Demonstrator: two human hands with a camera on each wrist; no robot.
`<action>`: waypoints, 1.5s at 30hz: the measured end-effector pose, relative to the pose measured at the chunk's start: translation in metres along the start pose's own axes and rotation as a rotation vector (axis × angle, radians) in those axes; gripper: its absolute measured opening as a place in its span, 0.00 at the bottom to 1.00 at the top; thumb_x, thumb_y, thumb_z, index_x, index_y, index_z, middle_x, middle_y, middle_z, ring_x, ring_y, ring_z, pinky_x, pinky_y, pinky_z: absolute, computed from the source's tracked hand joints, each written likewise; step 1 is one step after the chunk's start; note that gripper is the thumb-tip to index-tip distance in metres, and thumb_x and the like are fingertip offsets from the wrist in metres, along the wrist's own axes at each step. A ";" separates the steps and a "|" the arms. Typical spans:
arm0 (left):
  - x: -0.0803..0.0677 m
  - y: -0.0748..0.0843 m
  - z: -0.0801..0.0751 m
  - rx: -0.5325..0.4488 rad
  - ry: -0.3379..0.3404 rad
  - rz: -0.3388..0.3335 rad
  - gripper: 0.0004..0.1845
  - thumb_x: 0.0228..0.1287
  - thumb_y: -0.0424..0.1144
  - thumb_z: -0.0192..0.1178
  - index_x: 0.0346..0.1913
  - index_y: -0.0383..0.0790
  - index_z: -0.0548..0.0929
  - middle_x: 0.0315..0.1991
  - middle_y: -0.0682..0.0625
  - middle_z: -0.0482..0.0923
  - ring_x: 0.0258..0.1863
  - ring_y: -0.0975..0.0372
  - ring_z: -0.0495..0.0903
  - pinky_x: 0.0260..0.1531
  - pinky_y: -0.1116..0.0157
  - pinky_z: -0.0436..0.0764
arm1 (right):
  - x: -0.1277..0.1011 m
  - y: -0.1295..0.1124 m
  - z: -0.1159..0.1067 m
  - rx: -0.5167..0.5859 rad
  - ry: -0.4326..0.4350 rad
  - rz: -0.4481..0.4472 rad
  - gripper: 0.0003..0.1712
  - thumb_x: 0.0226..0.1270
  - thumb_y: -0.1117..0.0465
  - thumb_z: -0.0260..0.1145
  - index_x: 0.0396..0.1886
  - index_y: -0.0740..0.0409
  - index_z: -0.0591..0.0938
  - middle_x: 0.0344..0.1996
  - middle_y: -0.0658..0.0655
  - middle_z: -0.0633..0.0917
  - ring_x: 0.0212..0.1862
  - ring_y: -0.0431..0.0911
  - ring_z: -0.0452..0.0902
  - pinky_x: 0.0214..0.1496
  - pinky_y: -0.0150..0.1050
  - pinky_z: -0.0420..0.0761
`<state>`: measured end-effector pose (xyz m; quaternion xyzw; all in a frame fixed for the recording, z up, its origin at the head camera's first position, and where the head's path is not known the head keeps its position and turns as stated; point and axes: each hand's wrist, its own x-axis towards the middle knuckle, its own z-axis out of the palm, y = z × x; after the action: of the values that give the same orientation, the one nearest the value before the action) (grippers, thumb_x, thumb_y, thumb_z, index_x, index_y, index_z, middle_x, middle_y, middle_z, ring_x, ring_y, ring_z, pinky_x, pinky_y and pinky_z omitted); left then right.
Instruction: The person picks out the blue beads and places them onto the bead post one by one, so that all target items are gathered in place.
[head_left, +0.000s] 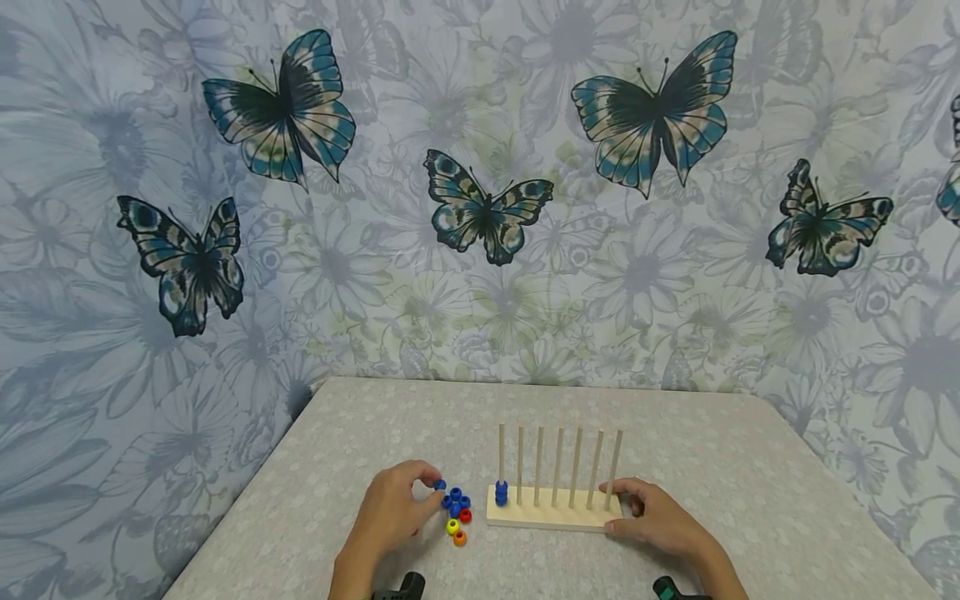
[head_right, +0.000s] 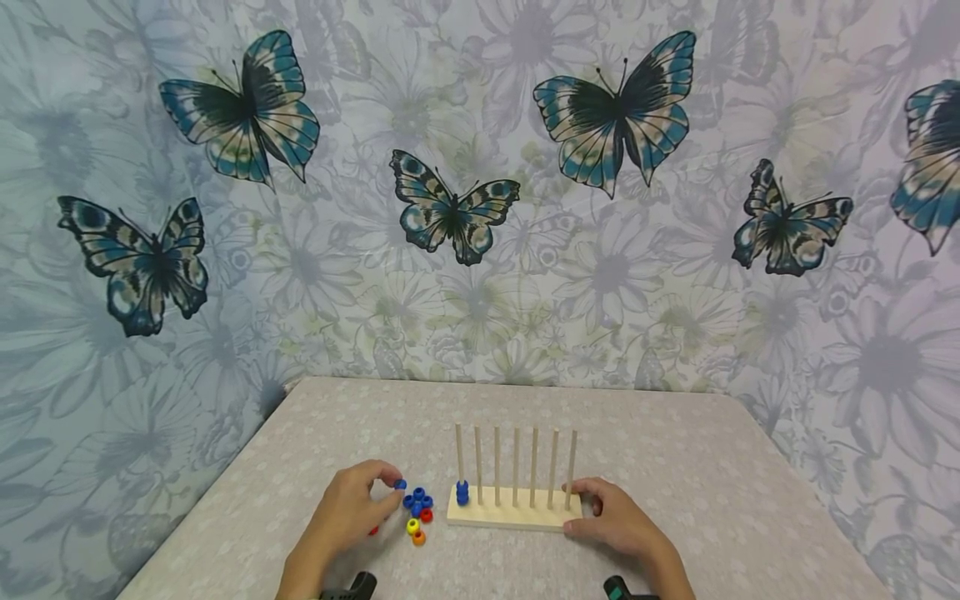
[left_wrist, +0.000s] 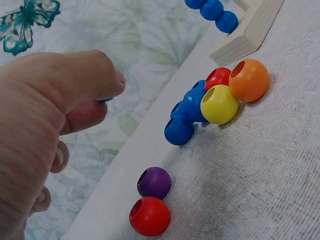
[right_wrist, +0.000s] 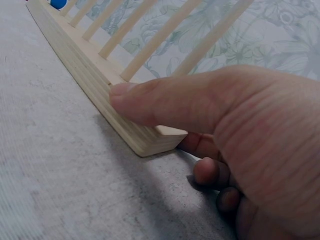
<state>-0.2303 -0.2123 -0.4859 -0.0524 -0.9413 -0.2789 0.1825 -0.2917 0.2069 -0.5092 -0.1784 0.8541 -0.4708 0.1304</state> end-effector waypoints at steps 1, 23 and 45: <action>0.000 0.001 0.000 0.001 0.026 0.006 0.09 0.53 0.45 0.75 0.36 0.59 0.85 0.32 0.67 0.81 0.32 0.68 0.80 0.34 0.68 0.78 | 0.000 0.000 0.000 -0.001 0.001 0.000 0.34 0.55 0.53 0.78 0.62 0.54 0.80 0.31 0.56 0.71 0.34 0.44 0.63 0.31 0.34 0.64; 0.006 0.014 0.000 -0.042 0.298 0.126 0.10 0.53 0.41 0.75 0.38 0.56 0.86 0.33 0.65 0.83 0.20 0.71 0.67 0.22 0.74 0.69 | 0.003 0.004 -0.001 -0.012 0.003 0.005 0.34 0.54 0.51 0.79 0.62 0.53 0.80 0.32 0.54 0.71 0.34 0.44 0.63 0.31 0.34 0.64; 0.020 0.037 -0.005 -0.154 0.363 0.295 0.13 0.53 0.38 0.75 0.40 0.54 0.84 0.34 0.63 0.81 0.22 0.70 0.63 0.22 0.74 0.67 | 0.001 0.000 0.001 -0.020 0.017 -0.003 0.33 0.54 0.52 0.79 0.60 0.53 0.81 0.32 0.55 0.73 0.34 0.45 0.63 0.31 0.34 0.64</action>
<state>-0.2395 -0.1845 -0.4559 -0.1522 -0.8513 -0.3250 0.3828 -0.2925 0.2056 -0.5102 -0.1769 0.8595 -0.4640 0.1208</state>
